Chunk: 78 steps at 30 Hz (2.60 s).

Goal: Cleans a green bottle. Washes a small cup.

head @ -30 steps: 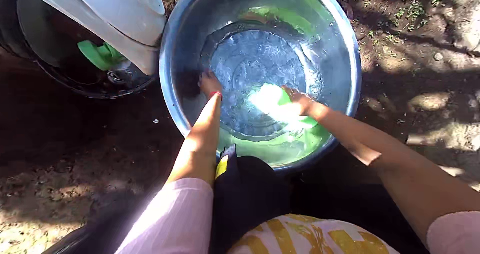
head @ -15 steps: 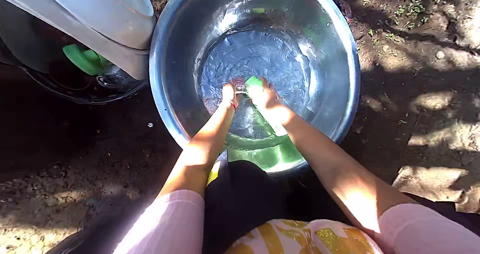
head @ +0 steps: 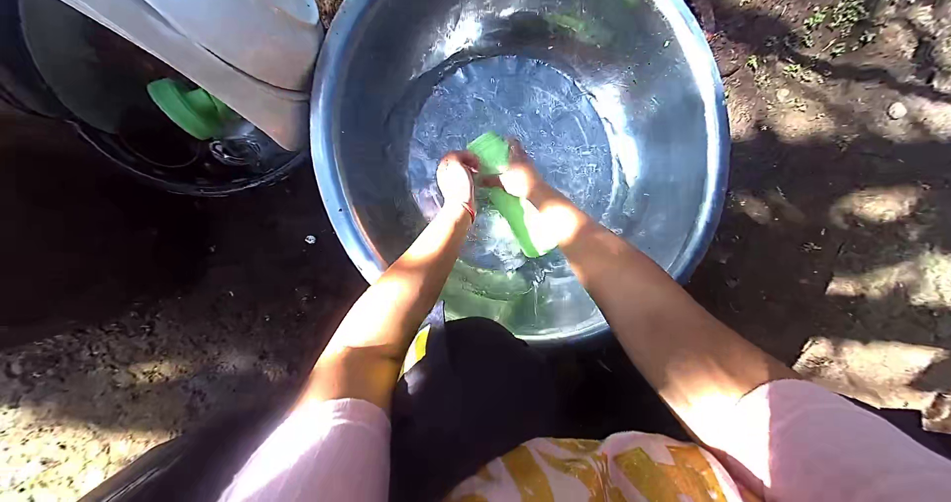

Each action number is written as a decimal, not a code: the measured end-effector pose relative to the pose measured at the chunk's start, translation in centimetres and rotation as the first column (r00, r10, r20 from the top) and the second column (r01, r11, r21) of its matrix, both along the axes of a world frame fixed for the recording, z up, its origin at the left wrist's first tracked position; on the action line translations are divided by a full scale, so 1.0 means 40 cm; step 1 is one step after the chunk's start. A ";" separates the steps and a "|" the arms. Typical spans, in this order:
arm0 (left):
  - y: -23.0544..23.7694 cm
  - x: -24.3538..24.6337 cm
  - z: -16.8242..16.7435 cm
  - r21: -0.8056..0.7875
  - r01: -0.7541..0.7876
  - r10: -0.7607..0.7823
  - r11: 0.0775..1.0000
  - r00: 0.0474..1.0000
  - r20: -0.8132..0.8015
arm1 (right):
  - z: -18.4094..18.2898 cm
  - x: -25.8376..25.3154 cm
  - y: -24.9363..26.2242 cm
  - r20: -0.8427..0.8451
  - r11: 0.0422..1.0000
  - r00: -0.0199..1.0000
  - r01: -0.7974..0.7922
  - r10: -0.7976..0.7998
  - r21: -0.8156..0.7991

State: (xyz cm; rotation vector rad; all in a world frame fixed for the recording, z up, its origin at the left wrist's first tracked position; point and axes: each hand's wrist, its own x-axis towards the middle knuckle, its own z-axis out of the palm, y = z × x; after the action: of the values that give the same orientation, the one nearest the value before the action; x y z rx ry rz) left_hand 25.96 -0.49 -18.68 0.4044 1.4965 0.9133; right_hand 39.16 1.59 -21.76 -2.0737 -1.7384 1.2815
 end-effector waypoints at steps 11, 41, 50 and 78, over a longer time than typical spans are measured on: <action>0.018 -0.069 0.143 0.161 0.080 -0.158 0.984 0.807 0.568 | 0.425 0.099 0.003 -0.836 0.749 0.548 0.546 0.020 0.376; 0.161 -0.172 0.006 -0.086 0.688 -0.581 0.720 0.531 -0.617 | -0.005 0.131 -0.193 -0.342 0.678 0.585 0.635 -0.735 -0.371; -0.028 0.095 -0.100 0.015 0.279 -0.274 0.960 0.929 0.248 | 0.172 0.328 -0.073 -0.409 0.543 0.535 0.833 -0.740 0.108; -0.077 -0.053 0.225 0.514 0.856 -0.384 -0.043 0.461 -0.800 | 0.163 0.171 -0.072 -0.789 0.717 0.258 0.629 -0.557 -0.301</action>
State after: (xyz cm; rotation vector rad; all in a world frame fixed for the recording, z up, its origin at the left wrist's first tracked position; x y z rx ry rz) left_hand 23.86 -3.55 -9.66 2.1890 0.6758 0.7367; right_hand 46.00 -1.28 -15.24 -1.3319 -0.4324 1.4880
